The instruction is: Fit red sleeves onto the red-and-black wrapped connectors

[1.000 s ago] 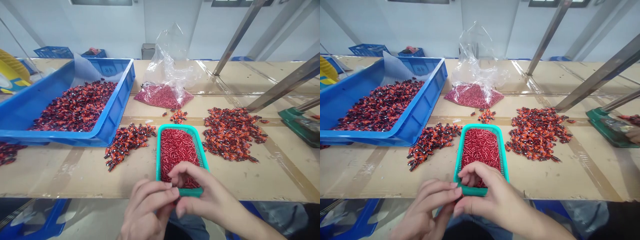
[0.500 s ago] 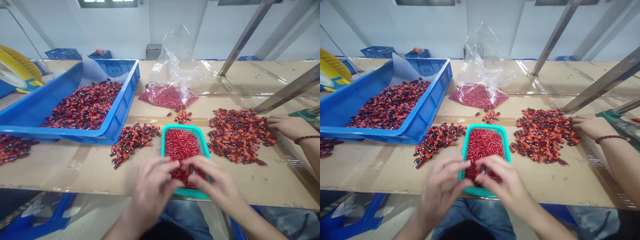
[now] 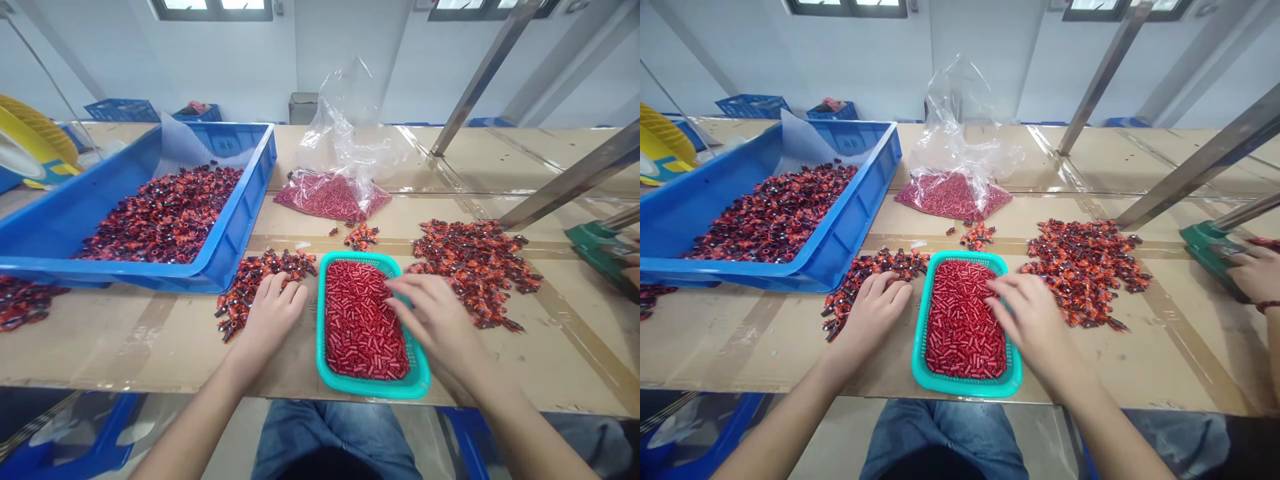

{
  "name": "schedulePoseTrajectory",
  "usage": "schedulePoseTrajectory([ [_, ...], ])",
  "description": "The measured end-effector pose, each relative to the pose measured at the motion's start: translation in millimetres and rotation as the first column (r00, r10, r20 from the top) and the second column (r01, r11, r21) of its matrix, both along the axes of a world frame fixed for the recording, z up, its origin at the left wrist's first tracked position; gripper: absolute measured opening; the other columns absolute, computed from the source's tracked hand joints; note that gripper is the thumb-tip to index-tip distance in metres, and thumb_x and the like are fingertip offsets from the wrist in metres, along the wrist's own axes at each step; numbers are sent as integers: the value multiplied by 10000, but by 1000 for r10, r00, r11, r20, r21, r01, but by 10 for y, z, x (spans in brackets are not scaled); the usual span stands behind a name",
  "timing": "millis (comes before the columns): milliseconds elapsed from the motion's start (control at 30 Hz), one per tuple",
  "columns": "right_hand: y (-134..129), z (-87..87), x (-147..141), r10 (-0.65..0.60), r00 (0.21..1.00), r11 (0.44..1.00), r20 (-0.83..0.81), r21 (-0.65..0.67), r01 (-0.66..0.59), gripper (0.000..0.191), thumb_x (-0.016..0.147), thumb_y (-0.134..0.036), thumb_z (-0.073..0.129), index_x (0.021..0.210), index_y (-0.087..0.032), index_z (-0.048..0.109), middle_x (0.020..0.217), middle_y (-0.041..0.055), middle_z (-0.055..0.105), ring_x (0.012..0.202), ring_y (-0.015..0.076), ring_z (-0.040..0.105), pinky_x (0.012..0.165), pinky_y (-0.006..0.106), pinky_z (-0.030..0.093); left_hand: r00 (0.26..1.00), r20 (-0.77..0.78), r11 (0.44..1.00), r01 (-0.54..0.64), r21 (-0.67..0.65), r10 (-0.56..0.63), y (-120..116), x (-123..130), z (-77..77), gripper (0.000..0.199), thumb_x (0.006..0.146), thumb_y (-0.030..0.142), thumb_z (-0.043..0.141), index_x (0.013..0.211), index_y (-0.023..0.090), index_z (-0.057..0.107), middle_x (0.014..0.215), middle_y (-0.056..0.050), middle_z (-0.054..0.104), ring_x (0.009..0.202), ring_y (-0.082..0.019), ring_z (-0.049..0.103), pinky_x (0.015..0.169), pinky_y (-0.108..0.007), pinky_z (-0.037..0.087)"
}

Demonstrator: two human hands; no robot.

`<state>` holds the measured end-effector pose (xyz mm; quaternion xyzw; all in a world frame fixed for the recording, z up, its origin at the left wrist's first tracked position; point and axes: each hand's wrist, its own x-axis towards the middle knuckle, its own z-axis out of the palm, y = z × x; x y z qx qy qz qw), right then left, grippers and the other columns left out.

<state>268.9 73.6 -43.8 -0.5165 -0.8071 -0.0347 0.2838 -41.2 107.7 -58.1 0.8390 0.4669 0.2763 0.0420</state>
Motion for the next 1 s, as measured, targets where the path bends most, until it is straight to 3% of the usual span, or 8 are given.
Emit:
schedulePoseTrajectory([
  [133,-90,13,-421,209,976,971,54,-127,-201,253,1046,-242,568,1242,-245,728,1130,98,770,1019,269,698,881,440,598,977,215,998,27,-62,-13,-136,9,57,167,953,93,573,967,230,667,1036,-84,750,1042,-274,688,994,-468,521],
  [300,-57,4,-516,221,973,960,74,-190,-204,226,1040,-171,550,1015,-187,774,924,106,751,869,275,678,759,435,568,842,536,983,36,-181,68,-488,119,186,196,1007,198,570,1199,239,566,976,-30,682,874,-183,715,775,-306,601],
  [367,-55,16,-497,220,973,957,62,-206,-204,240,1042,-169,548,936,-182,762,874,93,735,851,268,666,771,434,550,701,700,934,143,-328,139,-612,176,236,227,1034,263,578,1259,237,599,947,-23,692,825,-159,728,732,-267,612],
  [500,-74,64,-464,211,977,954,-27,-210,-212,180,1027,-161,579,949,-181,739,931,98,742,886,271,660,802,439,538,178,863,670,564,-483,472,-744,264,311,194,929,363,793,1090,256,783,905,-10,744,792,-106,737,752,-186,609],
  [600,-139,173,-467,214,966,951,-146,-195,-240,123,1040,-196,590,1011,-192,709,960,80,753,910,234,680,829,392,561,29,827,608,664,-435,561,-773,318,351,163,847,301,883,976,237,806,1016,-16,783,751,-75,746,709,-148,609],
  [700,-277,345,-516,207,887,916,-413,-236,-324,70,1035,-233,629,1016,-216,694,927,38,744,871,178,693,780,303,578,-11,834,607,691,-393,552,-804,368,372,162,796,219,920,876,217,779,944,4,796,715,-83,759,648,-143,613],
  [800,-429,490,-611,194,728,860,-657,-243,-448,42,1000,-223,691,1036,-242,701,918,17,713,848,154,677,725,265,565,22,891,696,616,-369,454,-862,407,370,220,774,151,927,882,237,755,884,22,806,783,-106,777,704,-164,635],
  [1000,-528,557,-778,327,691,877,-645,-66,-476,45,985,-207,707,1000,-216,666,831,28,695,786,167,649,701,297,552,113,953,845,441,-301,280,-987,468,394,323,764,122,928,934,268,696,878,32,817,840,-117,765,776,-196,652],
])
